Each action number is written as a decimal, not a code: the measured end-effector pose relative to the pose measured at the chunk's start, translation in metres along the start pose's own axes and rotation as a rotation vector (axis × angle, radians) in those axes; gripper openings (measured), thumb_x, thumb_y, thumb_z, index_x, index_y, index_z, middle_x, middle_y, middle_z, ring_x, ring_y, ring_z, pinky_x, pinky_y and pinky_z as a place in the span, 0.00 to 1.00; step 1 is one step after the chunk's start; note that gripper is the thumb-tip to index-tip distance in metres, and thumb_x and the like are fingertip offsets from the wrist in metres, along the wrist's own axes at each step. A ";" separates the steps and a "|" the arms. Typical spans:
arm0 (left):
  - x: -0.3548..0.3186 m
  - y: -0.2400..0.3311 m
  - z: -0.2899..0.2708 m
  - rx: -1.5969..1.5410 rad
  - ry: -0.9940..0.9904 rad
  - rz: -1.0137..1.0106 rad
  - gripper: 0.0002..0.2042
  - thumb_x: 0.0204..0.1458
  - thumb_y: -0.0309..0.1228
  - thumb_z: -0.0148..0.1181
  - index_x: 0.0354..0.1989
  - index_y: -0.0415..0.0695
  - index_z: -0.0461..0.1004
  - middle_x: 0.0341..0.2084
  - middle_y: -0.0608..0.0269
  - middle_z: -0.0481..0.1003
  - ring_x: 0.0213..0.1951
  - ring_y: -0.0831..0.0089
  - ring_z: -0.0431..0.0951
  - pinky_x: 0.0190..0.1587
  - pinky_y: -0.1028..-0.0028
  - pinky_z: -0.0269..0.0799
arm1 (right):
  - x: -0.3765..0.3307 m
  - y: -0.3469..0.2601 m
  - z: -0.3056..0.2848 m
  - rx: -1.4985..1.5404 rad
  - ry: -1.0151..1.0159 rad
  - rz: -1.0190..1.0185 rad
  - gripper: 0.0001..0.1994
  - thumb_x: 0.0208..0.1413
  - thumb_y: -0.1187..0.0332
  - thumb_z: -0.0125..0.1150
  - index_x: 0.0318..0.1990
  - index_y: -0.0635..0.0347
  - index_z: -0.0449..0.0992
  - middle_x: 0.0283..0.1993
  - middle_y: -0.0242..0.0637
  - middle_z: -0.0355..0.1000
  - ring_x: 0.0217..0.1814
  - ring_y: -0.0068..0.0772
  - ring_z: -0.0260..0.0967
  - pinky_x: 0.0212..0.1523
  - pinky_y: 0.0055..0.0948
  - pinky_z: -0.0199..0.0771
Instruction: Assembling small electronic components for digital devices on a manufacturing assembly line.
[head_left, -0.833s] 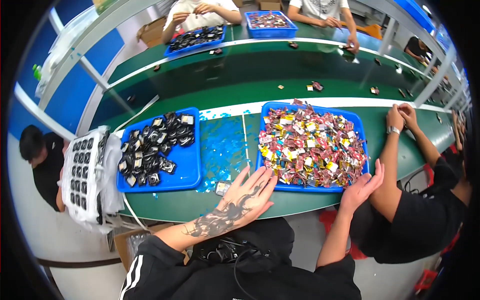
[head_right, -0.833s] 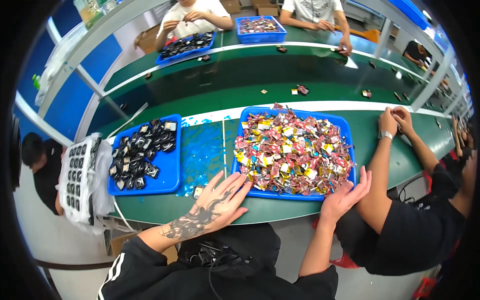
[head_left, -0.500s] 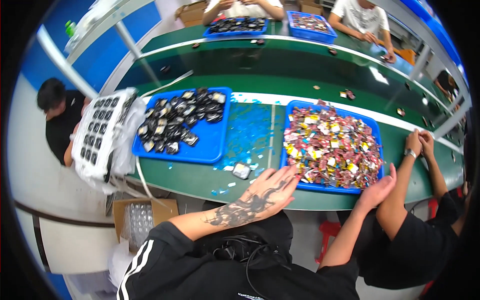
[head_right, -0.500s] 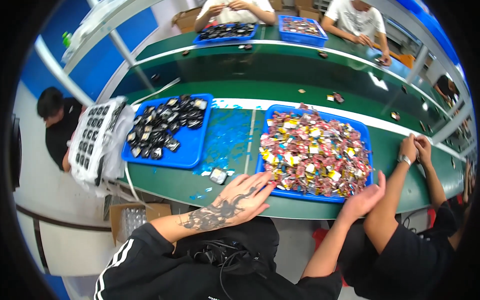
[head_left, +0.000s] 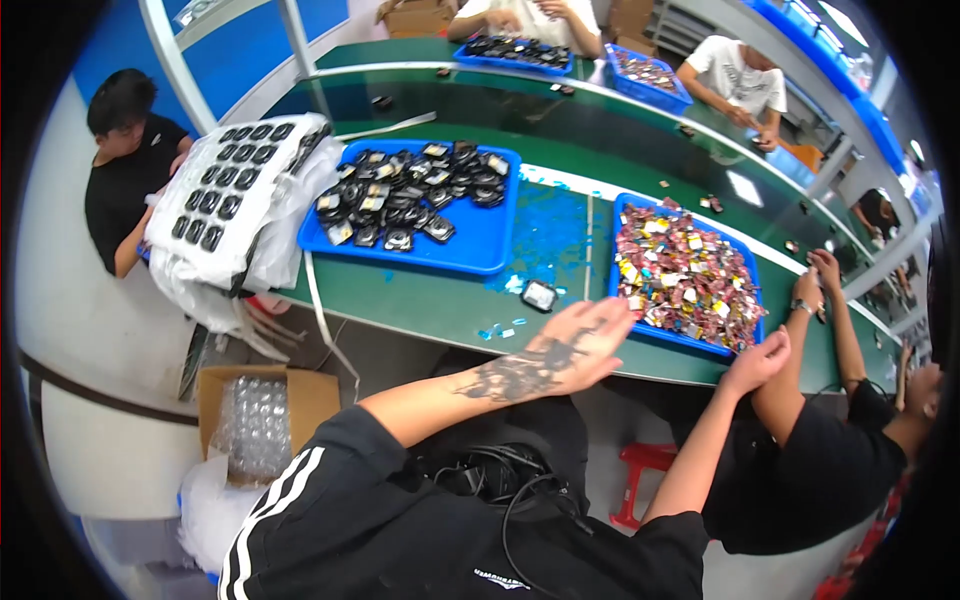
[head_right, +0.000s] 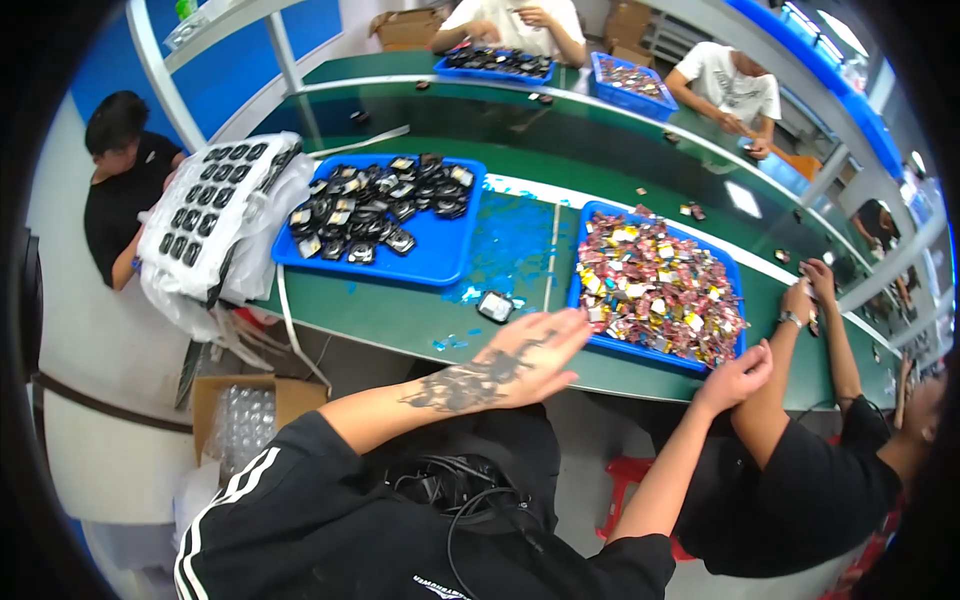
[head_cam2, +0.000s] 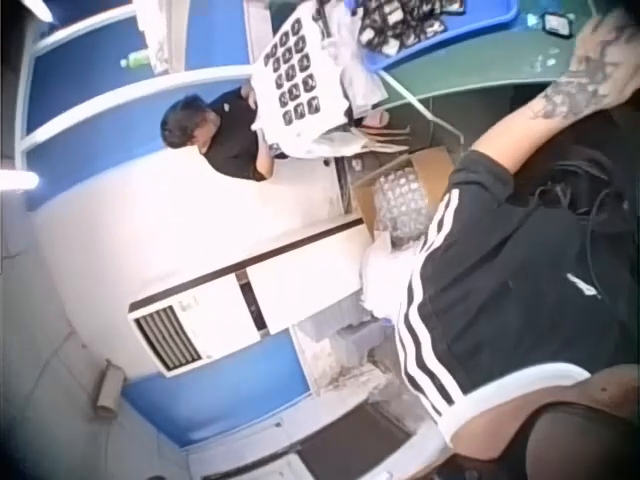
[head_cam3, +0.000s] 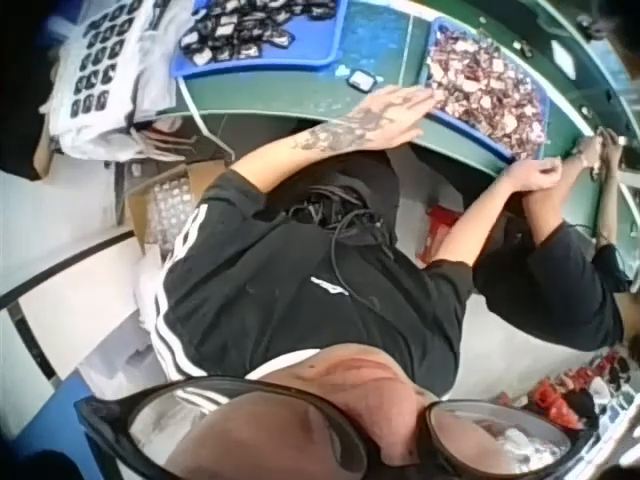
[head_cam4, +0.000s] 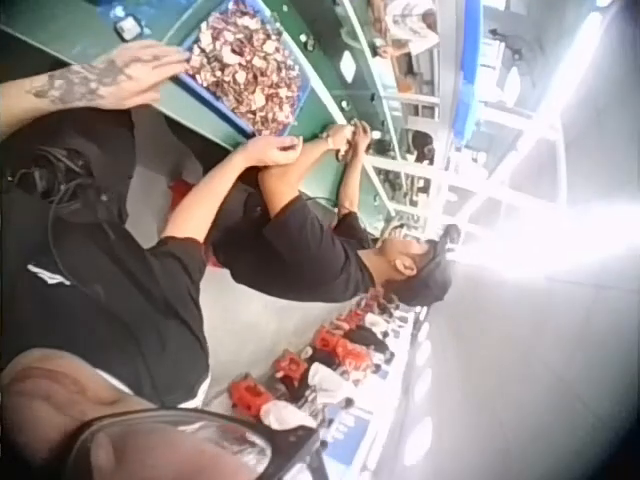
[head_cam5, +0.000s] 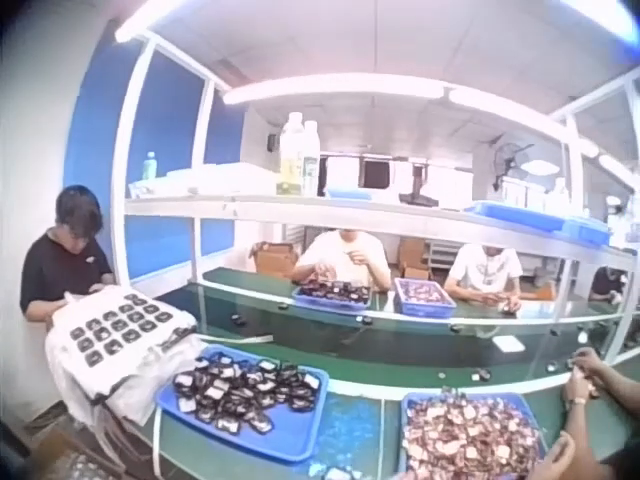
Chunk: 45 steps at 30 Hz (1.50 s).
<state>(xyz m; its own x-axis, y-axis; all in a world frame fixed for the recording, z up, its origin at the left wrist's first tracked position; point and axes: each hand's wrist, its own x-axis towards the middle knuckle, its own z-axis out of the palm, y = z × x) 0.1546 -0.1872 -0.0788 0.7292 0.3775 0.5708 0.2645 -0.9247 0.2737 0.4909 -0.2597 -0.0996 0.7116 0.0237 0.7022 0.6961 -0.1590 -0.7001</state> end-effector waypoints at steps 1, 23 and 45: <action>0.002 -0.003 -0.020 0.007 -0.055 -0.112 0.26 0.50 0.37 0.62 0.57 0.40 0.66 0.57 0.53 0.66 0.61 0.56 0.63 0.57 0.61 0.64 | -0.004 -0.009 -0.002 -0.077 0.036 -0.093 0.19 0.66 0.59 0.48 0.47 0.70 0.73 0.50 0.49 0.72 0.53 0.43 0.68 0.57 0.37 0.65; -0.007 -0.091 -0.071 0.037 -0.187 -0.235 0.11 0.45 0.34 0.67 0.34 0.44 0.76 0.48 0.55 0.70 0.51 0.58 0.66 0.47 0.62 0.63 | -0.034 -0.164 0.082 -0.159 -0.953 -0.710 0.07 0.45 0.73 0.66 0.34 0.57 0.78 0.44 0.36 0.69 0.50 0.43 0.65 0.51 0.44 0.62; 0.026 -0.137 -0.080 -1.432 0.009 -0.885 0.12 0.60 0.25 0.53 0.51 0.41 0.64 0.34 0.63 0.71 0.29 0.78 0.73 0.36 0.77 0.74 | -0.069 -0.227 0.083 0.688 -1.226 0.272 0.08 0.56 0.82 0.57 0.43 0.68 0.73 0.38 0.32 0.70 0.36 0.17 0.68 0.37 0.17 0.69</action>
<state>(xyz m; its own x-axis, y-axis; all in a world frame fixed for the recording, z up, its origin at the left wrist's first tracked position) 0.0863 -0.0464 -0.0394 0.6760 0.7254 -0.1300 -0.1882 0.3404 0.9212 0.2917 -0.1436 0.0001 0.2125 0.9489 0.2334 0.1823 0.1962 -0.9635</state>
